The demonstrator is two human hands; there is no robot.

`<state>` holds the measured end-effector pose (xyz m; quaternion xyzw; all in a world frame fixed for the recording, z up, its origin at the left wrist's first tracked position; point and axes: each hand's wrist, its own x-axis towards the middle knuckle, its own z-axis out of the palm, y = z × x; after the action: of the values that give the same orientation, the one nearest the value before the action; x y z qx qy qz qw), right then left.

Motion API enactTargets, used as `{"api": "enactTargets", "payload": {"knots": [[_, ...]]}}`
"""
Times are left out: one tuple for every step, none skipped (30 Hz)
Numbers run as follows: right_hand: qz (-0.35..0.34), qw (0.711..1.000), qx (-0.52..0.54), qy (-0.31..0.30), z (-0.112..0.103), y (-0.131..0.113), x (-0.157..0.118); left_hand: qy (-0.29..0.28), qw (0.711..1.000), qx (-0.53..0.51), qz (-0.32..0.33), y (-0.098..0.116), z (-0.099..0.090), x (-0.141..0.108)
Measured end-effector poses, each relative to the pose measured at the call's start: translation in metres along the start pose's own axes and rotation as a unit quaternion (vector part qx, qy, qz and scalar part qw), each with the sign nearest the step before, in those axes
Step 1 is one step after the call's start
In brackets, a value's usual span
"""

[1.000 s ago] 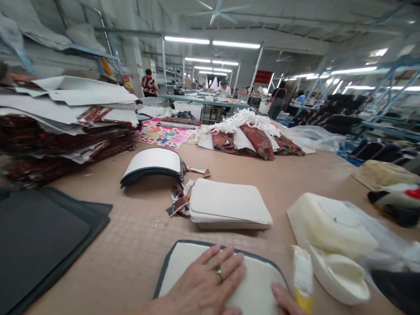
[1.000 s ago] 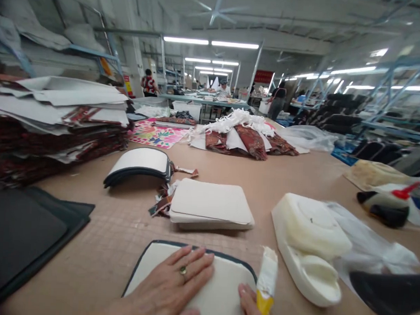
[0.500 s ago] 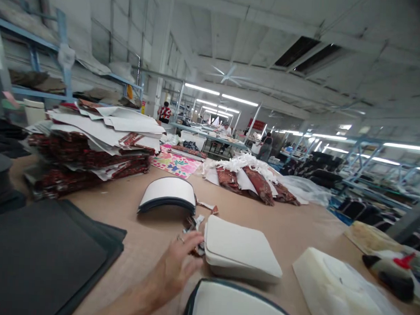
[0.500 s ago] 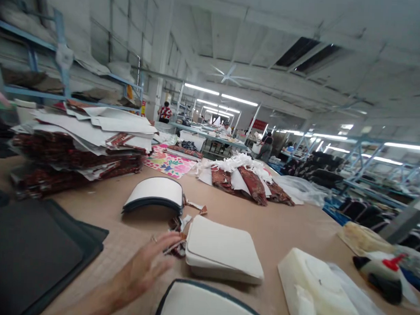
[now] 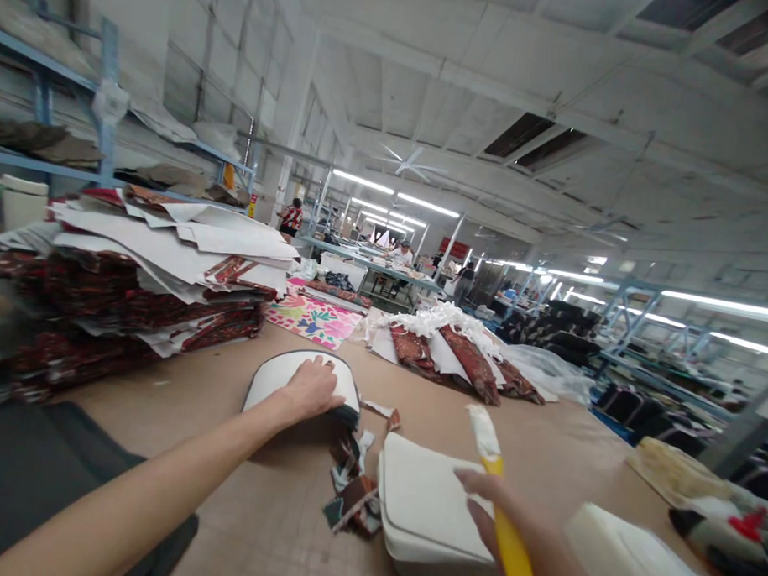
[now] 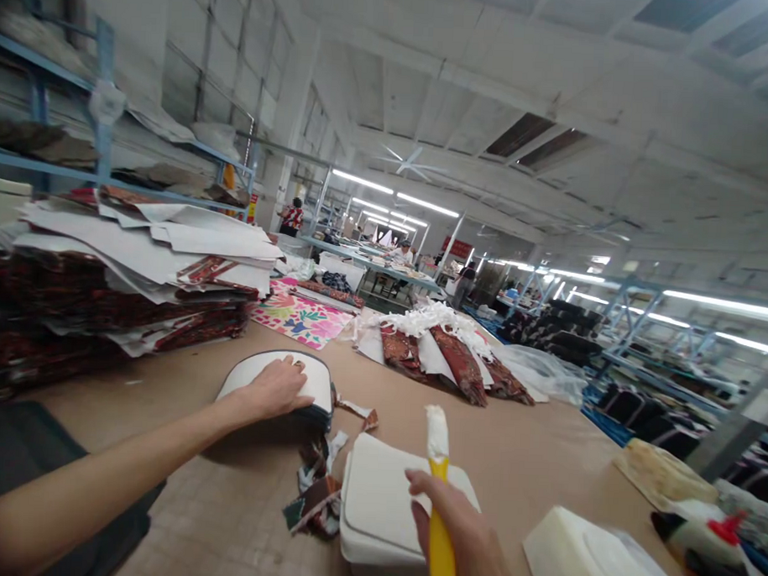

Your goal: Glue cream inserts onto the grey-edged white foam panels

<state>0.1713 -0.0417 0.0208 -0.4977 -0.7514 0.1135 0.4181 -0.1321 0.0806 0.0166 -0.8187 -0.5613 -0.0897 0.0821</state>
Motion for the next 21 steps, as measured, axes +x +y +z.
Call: {"api": "enactTargets", "payload": {"knots": [[0.025, 0.999, 0.02, -0.037, 0.01, -0.005, 0.017, -0.01, 1.0, 0.003, 0.012, -0.001, 0.0, 0.002], [0.034, 0.997, 0.029, -0.058, 0.022, -0.01, 0.033, -0.018, 1.0, 0.004, 0.025, -0.002, -0.001, 0.004], [0.04, 0.996, 0.035, -0.072, 0.034, -0.015, 0.049, -0.023, 0.999, 0.004, 0.037, -0.004, -0.002, 0.006], [0.054, 0.993, 0.044, -0.09, 0.047, -0.018, 0.064, -0.025, 0.999, 0.003, 0.046, -0.005, -0.003, 0.006], [0.067, 0.991, 0.053, -0.105, 0.061, -0.021, 0.078, -0.023, 0.998, 0.002, 0.054, -0.006, -0.004, 0.006], [0.078, 0.989, 0.059, -0.115, 0.074, -0.022, 0.09, -0.019, 0.998, 0.0, 0.058, -0.006, -0.005, 0.005], [0.09, 0.986, 0.063, -0.122, 0.088, -0.022, 0.101, -0.012, 0.998, -0.002, 0.06, -0.007, -0.006, 0.002], [0.104, 0.984, 0.067, -0.13, 0.101, -0.022, 0.11, -0.005, 0.998, -0.005, 0.059, -0.007, -0.007, 0.0], [0.119, 0.981, 0.07, -0.137, 0.113, -0.021, 0.117, 0.001, 0.998, -0.01, 0.056, -0.008, -0.007, -0.004], [0.134, 0.978, 0.071, -0.144, 0.125, -0.02, 0.123, 0.006, 0.999, -0.015, 0.051, -0.009, -0.007, -0.007], [0.148, 0.975, 0.071, -0.151, 0.136, -0.018, 0.128, 0.011, 0.999, -0.022, 0.042, -0.012, -0.007, -0.009], [0.16, 0.972, 0.069, -0.156, 0.146, -0.017, 0.133, 0.018, 0.999, -0.03, 0.027, -0.017, -0.007, -0.01], [0.17, 0.97, 0.064, -0.16, 0.154, -0.015, 0.136, 0.028, 0.999, -0.039, 0.007, -0.023, -0.006, -0.011], [0.176, 0.97, 0.056, -0.161, 0.161, -0.013, 0.139, 0.041, 0.998, -0.049, -0.019, -0.031, -0.006, -0.01], [0.18, 0.97, 0.046, -0.16, 0.167, -0.012, 0.141, 0.054, 0.996, -0.061, -0.046, -0.041, -0.005, -0.01], [0.181, 0.97, 0.035, -0.159, 0.172, -0.01, 0.143, 0.063, 0.993, -0.074, -0.07, -0.052, -0.003, -0.009], [0.18, 0.97, 0.025, -0.16, 0.176, -0.008, 0.145, 0.065, 0.99, -0.088, -0.088, -0.063, -0.001, -0.008], [0.179, 0.97, 0.017, -0.162, 0.179, -0.006, 0.145, 0.062, 0.988, -0.104, -0.098, -0.074, 0.001, -0.007], [0.177, 0.97, 0.014, -0.166, 0.181, -0.005, 0.146, 0.054, 0.986, -0.119, -0.101, -0.084, 0.004, -0.008], [0.174, 0.97, 0.015, -0.169, 0.183, -0.003, 0.146, 0.045, 0.985, -0.133, -0.102, -0.092, 0.007, -0.008], [0.169, 0.97, 0.021, -0.171, 0.184, -0.001, 0.147, 0.036, 0.983, -0.146, -0.101, -0.099, 0.01, -0.009]]}}
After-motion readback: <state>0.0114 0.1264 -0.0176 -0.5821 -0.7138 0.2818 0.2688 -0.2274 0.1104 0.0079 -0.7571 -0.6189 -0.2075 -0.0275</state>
